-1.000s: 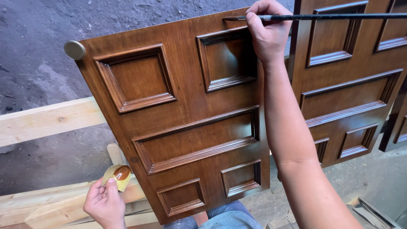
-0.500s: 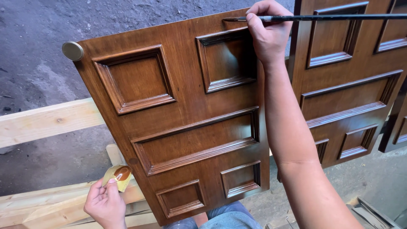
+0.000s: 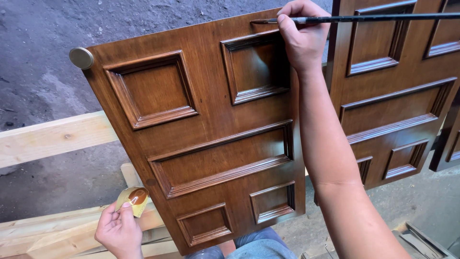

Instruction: Applying stain or finish to the recessed panels of wooden doors using a small paintbrush.

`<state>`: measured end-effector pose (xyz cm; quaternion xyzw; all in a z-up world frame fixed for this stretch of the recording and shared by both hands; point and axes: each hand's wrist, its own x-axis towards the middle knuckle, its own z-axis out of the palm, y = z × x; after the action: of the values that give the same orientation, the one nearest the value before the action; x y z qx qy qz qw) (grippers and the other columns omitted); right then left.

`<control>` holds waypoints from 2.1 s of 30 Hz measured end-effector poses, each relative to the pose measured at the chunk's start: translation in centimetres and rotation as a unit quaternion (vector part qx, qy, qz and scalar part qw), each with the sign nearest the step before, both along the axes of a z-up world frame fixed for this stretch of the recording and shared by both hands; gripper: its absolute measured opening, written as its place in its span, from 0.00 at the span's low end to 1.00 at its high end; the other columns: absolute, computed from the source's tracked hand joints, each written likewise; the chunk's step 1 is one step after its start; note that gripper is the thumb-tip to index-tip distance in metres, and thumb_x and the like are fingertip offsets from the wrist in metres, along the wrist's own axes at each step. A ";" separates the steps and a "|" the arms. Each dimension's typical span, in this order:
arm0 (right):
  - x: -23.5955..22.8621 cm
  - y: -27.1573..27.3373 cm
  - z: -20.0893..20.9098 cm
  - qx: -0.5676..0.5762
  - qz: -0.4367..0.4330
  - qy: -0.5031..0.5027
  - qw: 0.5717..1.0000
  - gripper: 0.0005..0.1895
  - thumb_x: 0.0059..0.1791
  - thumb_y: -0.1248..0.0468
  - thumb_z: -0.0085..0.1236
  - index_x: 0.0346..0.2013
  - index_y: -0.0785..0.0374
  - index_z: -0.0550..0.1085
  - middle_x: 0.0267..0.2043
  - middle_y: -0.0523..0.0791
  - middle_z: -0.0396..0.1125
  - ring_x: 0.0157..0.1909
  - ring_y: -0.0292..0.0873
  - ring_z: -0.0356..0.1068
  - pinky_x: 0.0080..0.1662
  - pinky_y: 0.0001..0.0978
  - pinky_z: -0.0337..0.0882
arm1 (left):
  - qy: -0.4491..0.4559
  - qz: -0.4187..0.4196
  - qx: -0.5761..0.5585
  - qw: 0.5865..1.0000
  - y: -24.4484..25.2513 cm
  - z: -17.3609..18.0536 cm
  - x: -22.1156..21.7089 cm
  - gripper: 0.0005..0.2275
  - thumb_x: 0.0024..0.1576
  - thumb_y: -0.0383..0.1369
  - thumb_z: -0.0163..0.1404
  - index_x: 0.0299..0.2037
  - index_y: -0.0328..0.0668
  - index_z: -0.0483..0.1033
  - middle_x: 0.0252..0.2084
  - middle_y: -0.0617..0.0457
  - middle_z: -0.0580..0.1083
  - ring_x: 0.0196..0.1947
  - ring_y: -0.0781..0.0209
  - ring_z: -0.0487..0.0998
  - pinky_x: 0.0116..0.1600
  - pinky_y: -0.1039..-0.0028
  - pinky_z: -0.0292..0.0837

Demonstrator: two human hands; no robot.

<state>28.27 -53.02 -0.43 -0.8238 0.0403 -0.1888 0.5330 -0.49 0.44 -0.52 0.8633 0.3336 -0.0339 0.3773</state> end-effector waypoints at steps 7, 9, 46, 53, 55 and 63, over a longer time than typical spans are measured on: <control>-0.2 -0.1 0.5 0.039 -0.012 0.014 0.999 0.04 0.51 0.70 0.60 0.32 0.69 0.76 0.29 0.45 0.68 0.30 0.37 0.63 0.34 0.28 0.62 | 0.004 0.000 -0.001 1.000 -0.3 0.0 -0.1 0.09 0.63 0.27 0.60 0.49 0.28 0.79 0.31 0.50 0.72 0.30 0.67 0.73 0.38 0.77 0.69; -0.2 -0.1 0.5 0.020 -0.010 0.011 1.000 0.04 0.51 0.70 0.60 0.32 0.68 0.76 0.31 0.44 0.68 0.32 0.38 0.64 0.37 0.29 0.63 | 0.000 0.000 -0.004 1.000 -0.2 0.0 -0.2 0.09 0.63 0.26 0.60 0.49 0.27 0.79 0.31 0.50 0.72 0.31 0.67 0.73 0.39 0.77 0.70; -17.0 20.4 7.0 0.255 0.248 0.221 0.908 0.07 0.49 0.63 0.63 0.32 0.62 0.75 0.31 0.43 0.69 0.33 0.38 0.67 0.38 0.28 0.66 | -0.023 -0.040 -0.133 0.990 -2.8 7.4 4.5 0.07 0.58 0.24 0.56 0.44 0.28 0.81 0.31 0.49 0.78 0.29 0.69 0.77 0.37 0.81 0.75; -16.7 23.2 8.8 0.349 0.329 0.170 0.861 0.03 0.47 0.71 0.66 0.30 0.69 0.80 0.26 0.51 0.70 0.26 0.43 0.66 0.33 0.31 0.68 | -0.074 -0.074 -0.227 0.968 -4.0 7.6 5.4 0.06 0.58 0.17 0.51 0.43 0.22 0.80 0.25 0.39 0.76 0.28 0.65 0.79 0.32 0.73 0.76; -16.7 23.3 8.9 0.297 0.331 0.177 0.878 0.01 0.47 0.71 0.66 0.30 0.68 0.81 0.29 0.51 0.71 0.28 0.41 0.66 0.33 0.30 0.69 | -0.089 -0.092 -0.226 0.966 -4.7 8.3 6.5 0.06 0.57 0.16 0.52 0.42 0.21 0.81 0.24 0.40 0.77 0.25 0.65 0.78 0.33 0.73 0.77; -16.1 26.4 8.4 0.272 0.356 0.179 0.876 0.02 0.49 0.70 0.64 0.32 0.68 0.80 0.31 0.52 0.72 0.32 0.45 0.69 0.37 0.35 0.71 | -0.118 -0.071 -0.229 0.964 -3.0 9.1 7.4 0.06 0.57 0.17 0.51 0.41 0.21 0.81 0.22 0.40 0.76 0.23 0.65 0.77 0.29 0.74 0.75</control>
<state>12.17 -26.64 7.97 -0.6245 -0.1116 0.1830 0.7511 6.88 -2.59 8.55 0.7731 0.2082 -0.0343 0.5982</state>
